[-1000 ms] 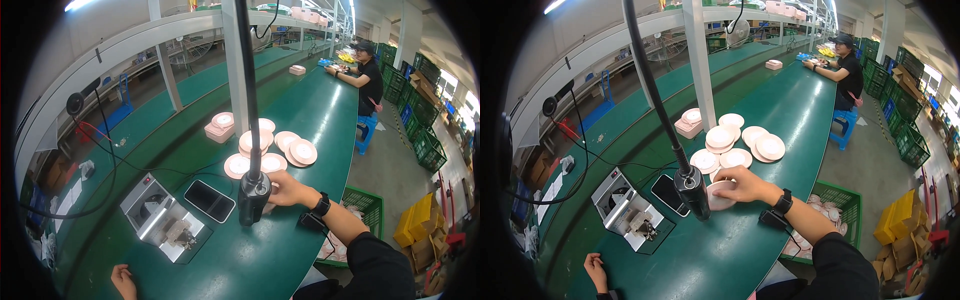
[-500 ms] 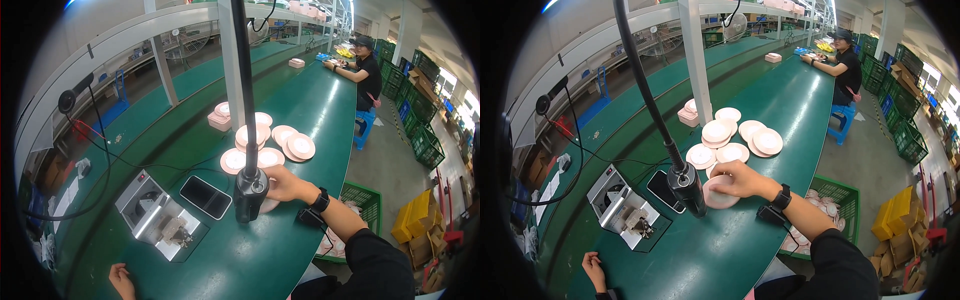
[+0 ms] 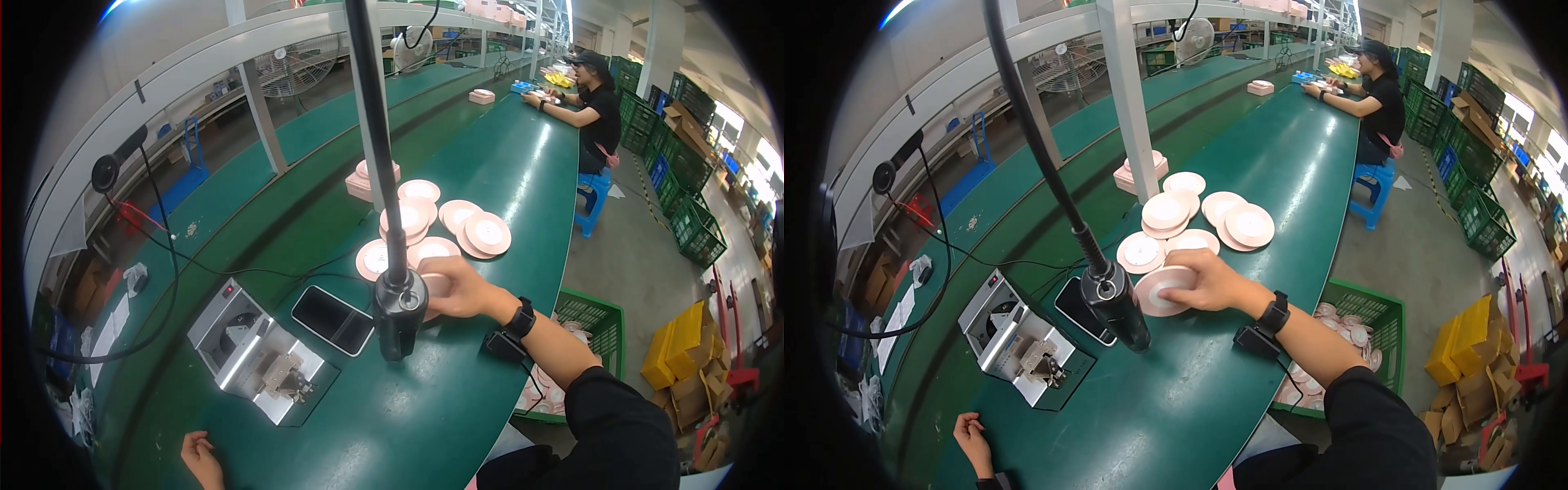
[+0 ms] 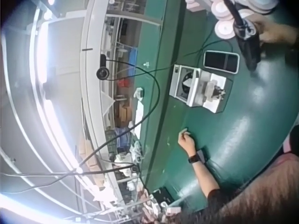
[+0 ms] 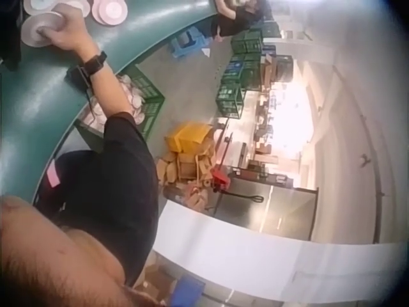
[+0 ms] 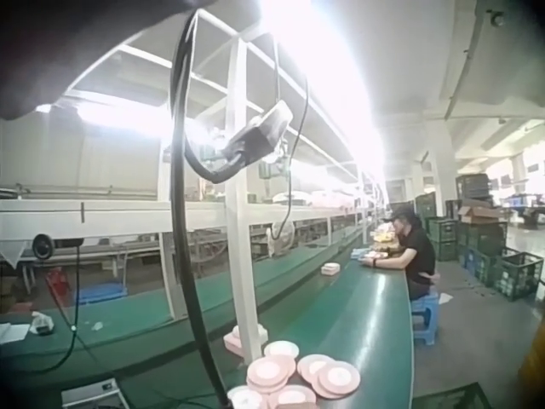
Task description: The person picks up a pink base and a pink disc, fits the disc onto the base, and drives a screw into the center using a power screwdriver. They then set the assembled unit aside and repeat the process with another base and disc.
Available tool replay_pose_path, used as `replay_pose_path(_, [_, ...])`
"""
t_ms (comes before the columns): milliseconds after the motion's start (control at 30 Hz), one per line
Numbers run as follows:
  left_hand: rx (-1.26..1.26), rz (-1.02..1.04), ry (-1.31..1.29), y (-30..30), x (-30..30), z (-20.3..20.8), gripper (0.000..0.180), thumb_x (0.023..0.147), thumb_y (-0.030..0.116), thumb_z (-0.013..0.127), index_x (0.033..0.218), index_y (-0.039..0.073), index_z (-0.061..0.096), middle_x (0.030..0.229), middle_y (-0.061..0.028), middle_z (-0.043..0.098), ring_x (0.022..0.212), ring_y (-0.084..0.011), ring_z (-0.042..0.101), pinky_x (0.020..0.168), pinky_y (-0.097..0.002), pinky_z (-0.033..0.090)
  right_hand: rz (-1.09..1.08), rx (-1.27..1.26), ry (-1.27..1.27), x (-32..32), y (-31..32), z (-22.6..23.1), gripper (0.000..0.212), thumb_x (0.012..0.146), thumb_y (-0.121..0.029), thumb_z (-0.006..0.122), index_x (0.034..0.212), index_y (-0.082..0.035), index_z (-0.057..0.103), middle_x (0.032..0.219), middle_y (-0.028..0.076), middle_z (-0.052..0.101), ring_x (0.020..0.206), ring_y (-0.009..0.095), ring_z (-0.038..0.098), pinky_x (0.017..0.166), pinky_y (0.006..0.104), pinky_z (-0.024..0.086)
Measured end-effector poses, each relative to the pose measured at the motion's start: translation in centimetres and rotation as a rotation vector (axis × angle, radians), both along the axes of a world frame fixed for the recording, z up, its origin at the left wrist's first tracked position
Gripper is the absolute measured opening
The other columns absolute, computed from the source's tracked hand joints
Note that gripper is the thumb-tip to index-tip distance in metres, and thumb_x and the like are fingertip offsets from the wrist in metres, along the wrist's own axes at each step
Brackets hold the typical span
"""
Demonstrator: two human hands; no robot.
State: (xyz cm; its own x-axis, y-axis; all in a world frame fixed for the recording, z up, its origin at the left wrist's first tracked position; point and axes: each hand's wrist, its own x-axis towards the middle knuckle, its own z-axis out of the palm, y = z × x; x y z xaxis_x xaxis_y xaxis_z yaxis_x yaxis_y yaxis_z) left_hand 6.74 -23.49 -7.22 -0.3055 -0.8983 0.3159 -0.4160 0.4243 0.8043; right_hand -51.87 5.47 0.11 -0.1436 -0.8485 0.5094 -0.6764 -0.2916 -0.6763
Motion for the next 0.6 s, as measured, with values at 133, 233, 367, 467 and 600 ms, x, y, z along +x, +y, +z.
replay_pose_path(133, [0.003, -0.003, -0.009, -0.1, -0.1, 0.2, 0.024, 0.088, -0.009, 0.038, 0.093, -0.005, 0.061, 0.08, -0.0041, 0.057, 0.068, -0.0084, 0.048, 0.064, -0.0237, 0.04, -0.004, -0.099, -0.113, -0.3, 0.2, 0.6, 0.024, 0.083, -0.016, 0.08, 0.1, -0.002, 0.07, 0.093, 0.009, 0.07, 0.088, 0.021, 0.066, 0.08, 0.0358, 0.053])
replay_pose_path(233, [0.006, 0.021, -0.028, 0.0, 0.2, 0.1, 0.024, 0.089, -0.008, 0.038, 0.093, -0.005, 0.061, 0.08, -0.0043, 0.057, 0.068, -0.0085, 0.049, 0.065, -0.0238, 0.04, 0.074, 0.011, -0.063, 0.0, -0.1, 0.4, 0.029, 0.08, -0.02, 0.083, 0.1, -0.003, 0.072, 0.094, 0.01, 0.071, 0.09, 0.022, 0.068, 0.083, 0.0344, 0.054])
replay_pose_path(367, [-0.001, 0.02, -0.003, 0.0, 0.1, 0.0, 0.024, 0.089, -0.009, 0.038, 0.093, -0.005, 0.061, 0.079, -0.0043, 0.057, 0.068, -0.0084, 0.048, 0.065, -0.0238, 0.04, 0.104, 0.202, -0.035, 0.0, 0.0, 0.0, 0.022, 0.082, -0.008, 0.078, 0.1, 0.001, 0.07, 0.089, 0.011, 0.069, 0.087, 0.021, 0.065, 0.087, 0.0339, 0.052])
replay_pose_path(467, [-0.002, 0.011, 0.007, 0.0, -0.1, 0.0, 0.024, 0.089, -0.009, 0.038, 0.093, -0.005, 0.062, 0.079, -0.0042, 0.057, 0.068, -0.0082, 0.048, 0.065, -0.0237, 0.04, 0.008, -0.02, -0.078, 0.0, 0.1, 0.1, 0.021, 0.085, -0.019, 0.081, 0.092, -0.002, 0.07, 0.084, 0.008, 0.07, 0.078, 0.02, 0.066, 0.074, 0.0329, 0.052])
replay_pose_path(600, [-0.01, -0.016, -0.005, -0.4, 0.3, -0.1, 0.024, 0.09, -0.009, 0.038, 0.094, -0.005, 0.062, 0.079, -0.0041, 0.057, 0.068, -0.0082, 0.048, 0.065, -0.0235, 0.04, -0.041, 0.03, -0.151, -0.3, 0.7, 0.9, 0.02, 0.085, -0.016, 0.081, 0.094, -0.004, 0.068, 0.085, 0.006, 0.069, 0.078, 0.016, 0.064, 0.073, 0.0322, 0.051])
